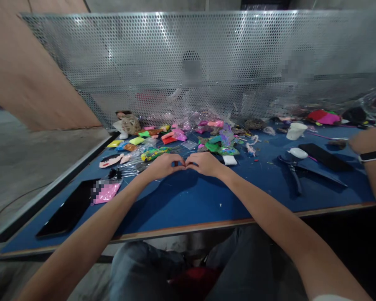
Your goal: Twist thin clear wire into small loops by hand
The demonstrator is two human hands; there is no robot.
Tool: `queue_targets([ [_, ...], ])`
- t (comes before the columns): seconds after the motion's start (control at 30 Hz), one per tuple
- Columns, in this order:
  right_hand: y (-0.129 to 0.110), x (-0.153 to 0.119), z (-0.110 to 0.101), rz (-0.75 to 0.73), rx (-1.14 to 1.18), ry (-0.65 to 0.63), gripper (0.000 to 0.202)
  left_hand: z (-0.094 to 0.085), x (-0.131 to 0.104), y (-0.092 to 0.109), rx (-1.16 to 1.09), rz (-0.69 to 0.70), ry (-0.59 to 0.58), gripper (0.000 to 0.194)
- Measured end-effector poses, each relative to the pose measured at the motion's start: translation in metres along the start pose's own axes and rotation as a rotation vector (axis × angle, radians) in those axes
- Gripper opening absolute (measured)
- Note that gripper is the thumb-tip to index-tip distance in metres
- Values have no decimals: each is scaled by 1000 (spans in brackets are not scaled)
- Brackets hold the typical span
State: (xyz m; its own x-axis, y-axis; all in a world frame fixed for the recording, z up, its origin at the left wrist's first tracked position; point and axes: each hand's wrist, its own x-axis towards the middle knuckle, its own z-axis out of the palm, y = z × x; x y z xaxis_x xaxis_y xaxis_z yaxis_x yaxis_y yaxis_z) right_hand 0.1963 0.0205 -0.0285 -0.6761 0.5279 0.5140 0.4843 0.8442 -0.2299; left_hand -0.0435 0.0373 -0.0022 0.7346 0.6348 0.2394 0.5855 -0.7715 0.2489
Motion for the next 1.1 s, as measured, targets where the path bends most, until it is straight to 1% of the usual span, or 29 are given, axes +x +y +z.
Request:
queue_targets([
  [0.1,0,0,0,1,-11,11,18,0,0,-2,-96,1,-35,23],
  [0.23,2,0,1,-14,-2,-22,17,1,0,-4,-191,-12,-86,25],
  [0.43,4,1,5,-16,13,-40,14,4,0,-8,-193,-41,-77,26],
  [0.57,5,0,5,-22,25,-45,14,8,0,-7,-289,-36,-65,22],
  [0.7,4,-1,4,-45,21,-24,17,11,0,-4,-366,-64,-42,22],
  [0.8,2,-1,3,-61,13,-23,18,10,-1,0,-312,-88,-62,21],
  [0.9,0,-1,4,-91,-20,-40,18,5,-3,3,-159,-79,-100,20],
  [1.1,1,0,6,-107,-46,-32,18,1,-4,11,82,-40,-66,16],
])
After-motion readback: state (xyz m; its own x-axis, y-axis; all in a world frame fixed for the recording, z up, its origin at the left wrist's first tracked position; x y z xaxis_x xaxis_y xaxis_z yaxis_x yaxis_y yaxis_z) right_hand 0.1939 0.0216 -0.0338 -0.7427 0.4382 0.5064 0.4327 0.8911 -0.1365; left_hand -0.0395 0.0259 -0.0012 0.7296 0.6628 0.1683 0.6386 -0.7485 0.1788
